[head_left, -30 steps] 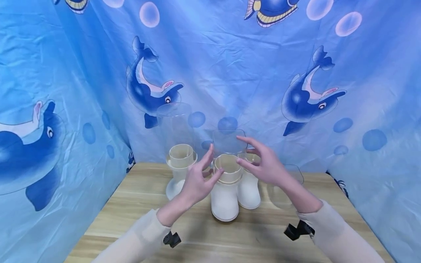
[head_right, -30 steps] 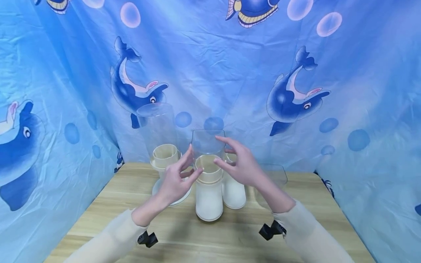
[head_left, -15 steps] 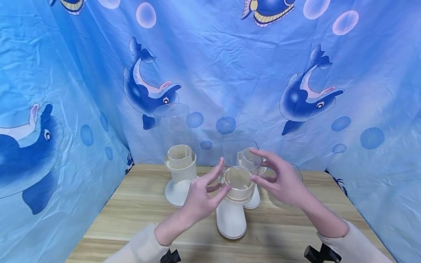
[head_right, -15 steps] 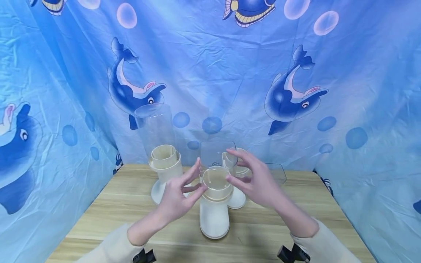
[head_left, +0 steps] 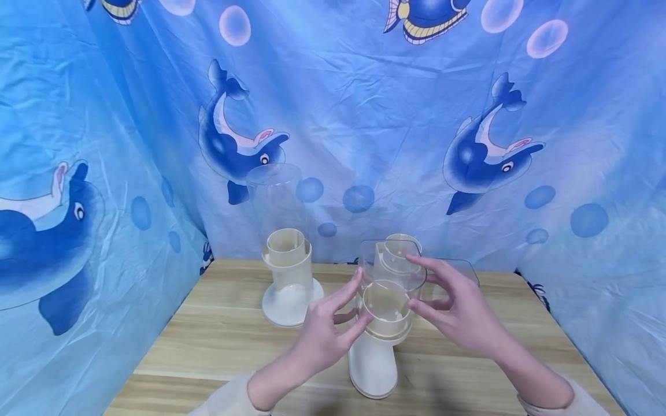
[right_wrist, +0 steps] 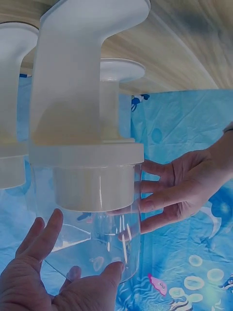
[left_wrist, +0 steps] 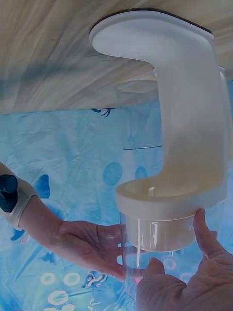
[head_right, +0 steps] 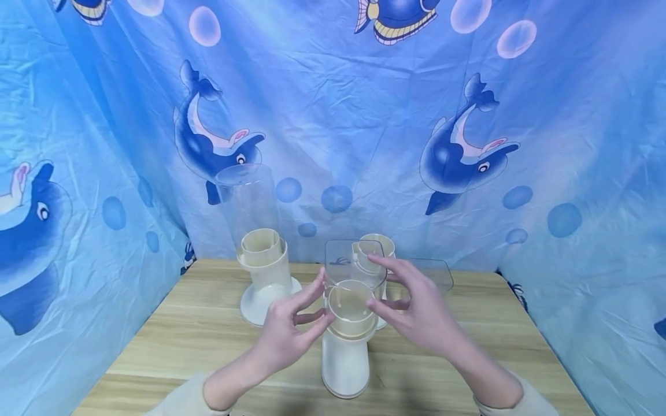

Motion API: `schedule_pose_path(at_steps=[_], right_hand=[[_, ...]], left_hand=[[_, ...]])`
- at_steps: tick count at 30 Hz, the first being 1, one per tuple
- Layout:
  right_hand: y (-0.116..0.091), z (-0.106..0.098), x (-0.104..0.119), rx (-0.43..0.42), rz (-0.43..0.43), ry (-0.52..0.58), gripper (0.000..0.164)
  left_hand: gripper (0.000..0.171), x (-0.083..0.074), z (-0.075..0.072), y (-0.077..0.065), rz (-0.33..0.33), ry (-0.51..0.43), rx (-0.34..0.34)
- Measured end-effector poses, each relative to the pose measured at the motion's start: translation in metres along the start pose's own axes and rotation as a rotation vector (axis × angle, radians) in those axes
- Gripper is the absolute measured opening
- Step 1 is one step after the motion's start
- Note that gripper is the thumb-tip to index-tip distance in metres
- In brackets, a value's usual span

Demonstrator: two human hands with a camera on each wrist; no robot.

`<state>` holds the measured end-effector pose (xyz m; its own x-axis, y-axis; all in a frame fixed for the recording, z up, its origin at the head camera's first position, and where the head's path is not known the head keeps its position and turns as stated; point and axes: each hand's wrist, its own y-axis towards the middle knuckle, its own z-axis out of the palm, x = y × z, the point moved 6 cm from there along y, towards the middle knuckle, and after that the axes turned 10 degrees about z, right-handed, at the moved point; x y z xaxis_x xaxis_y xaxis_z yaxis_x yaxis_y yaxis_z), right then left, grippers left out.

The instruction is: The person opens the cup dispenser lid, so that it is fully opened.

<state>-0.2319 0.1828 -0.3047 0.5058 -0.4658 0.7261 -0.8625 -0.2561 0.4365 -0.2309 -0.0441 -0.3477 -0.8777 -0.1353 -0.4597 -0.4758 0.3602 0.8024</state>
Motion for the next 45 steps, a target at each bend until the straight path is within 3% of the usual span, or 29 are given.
schedule_pose_path(at_steps=[9, 18, 23, 27, 32, 38, 45], right_hand=[[-0.002, 0.001, -0.003, 0.009, -0.004, -0.015, 0.078], [0.002, 0.006, -0.003, 0.059, -0.002, -0.025, 0.075], [0.003, 0.006, 0.000, 0.053, -0.015, -0.039, 0.077], [0.001, 0.002, 0.002, 0.005, -0.011, -0.030, 0.078], [-0.004, 0.003, 0.004, -0.027, -0.021, -0.031, 0.068], [-0.005, 0.008, 0.004, -0.011, -0.055, -0.066, 0.064], [-0.003, 0.007, -0.003, -0.001, -0.073, -0.056, 0.057]], left_hand=[[0.075, 0.002, 0.001, -0.005, 0.028, 0.037, -0.035], [0.087, 0.024, -0.006, -0.008, 0.069, 0.060, -0.092], [0.085, 0.049, -0.015, 0.001, 0.009, -0.075, -0.083], [0.074, 0.067, -0.014, 0.012, -0.019, -0.248, -0.001], [0.072, 0.077, -0.006, 0.022, -0.039, -0.406, 0.100], [0.072, 0.076, -0.003, 0.024, -0.051, -0.418, 0.140], [0.073, 0.067, 0.000, 0.018, -0.080, -0.376, 0.094]])
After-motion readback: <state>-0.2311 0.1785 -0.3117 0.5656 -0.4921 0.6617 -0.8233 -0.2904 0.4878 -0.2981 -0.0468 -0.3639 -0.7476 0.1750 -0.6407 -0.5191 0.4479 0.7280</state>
